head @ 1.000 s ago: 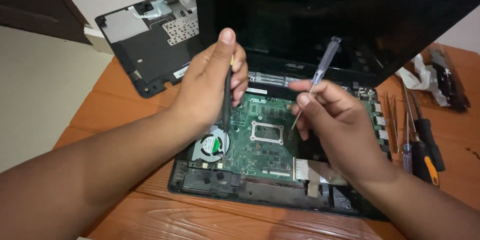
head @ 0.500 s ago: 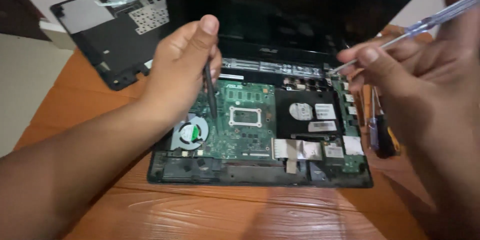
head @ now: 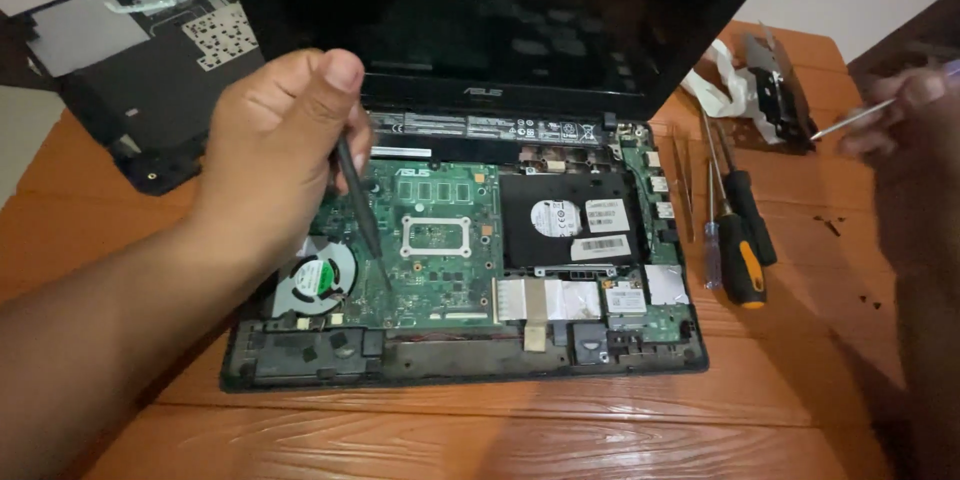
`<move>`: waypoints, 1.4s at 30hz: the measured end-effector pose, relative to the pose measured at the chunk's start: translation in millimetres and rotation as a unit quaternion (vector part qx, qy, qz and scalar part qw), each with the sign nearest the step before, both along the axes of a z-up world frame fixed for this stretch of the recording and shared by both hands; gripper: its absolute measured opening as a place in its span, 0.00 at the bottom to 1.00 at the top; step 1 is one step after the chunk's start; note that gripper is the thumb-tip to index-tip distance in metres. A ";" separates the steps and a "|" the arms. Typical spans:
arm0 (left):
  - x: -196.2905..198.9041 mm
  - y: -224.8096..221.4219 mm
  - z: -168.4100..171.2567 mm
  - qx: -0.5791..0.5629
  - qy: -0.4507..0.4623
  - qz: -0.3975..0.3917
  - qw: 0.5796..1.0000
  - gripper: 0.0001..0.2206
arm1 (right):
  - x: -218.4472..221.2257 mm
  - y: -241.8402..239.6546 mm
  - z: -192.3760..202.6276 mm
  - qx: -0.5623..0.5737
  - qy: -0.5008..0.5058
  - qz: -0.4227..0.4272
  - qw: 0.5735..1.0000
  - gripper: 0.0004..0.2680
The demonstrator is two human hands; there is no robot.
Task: Disassembling a laptop by removing internal screws and components using a screwdriver and prying tools.
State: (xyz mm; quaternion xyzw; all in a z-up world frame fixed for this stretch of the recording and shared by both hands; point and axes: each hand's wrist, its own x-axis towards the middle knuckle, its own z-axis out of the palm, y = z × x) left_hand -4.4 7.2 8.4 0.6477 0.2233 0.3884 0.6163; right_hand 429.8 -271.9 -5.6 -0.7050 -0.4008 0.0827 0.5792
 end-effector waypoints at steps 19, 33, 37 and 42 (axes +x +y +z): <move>-1.4 -6.6 -9.6 0.019 0.028 0.011 0.999 0.19 | -144.9 12.3 56.7 -0.112 -0.047 0.309 0.943 0.22; -3.4 9.1 -38.8 0.058 -0.013 -0.036 0.998 0.17 | -60.7 -39.1 34.6 0.038 -0.228 0.099 0.968 0.25; -2.9 10.4 -41.4 0.068 -0.018 -0.042 0.997 0.17 | -88.6 -19.4 37.8 0.100 -0.111 0.010 0.989 0.08; -9.3 9.0 -39.9 0.026 -0.023 0.005 0.999 0.12 | -95.8 -1.0 27.5 0.093 -0.062 -0.001 0.994 0.10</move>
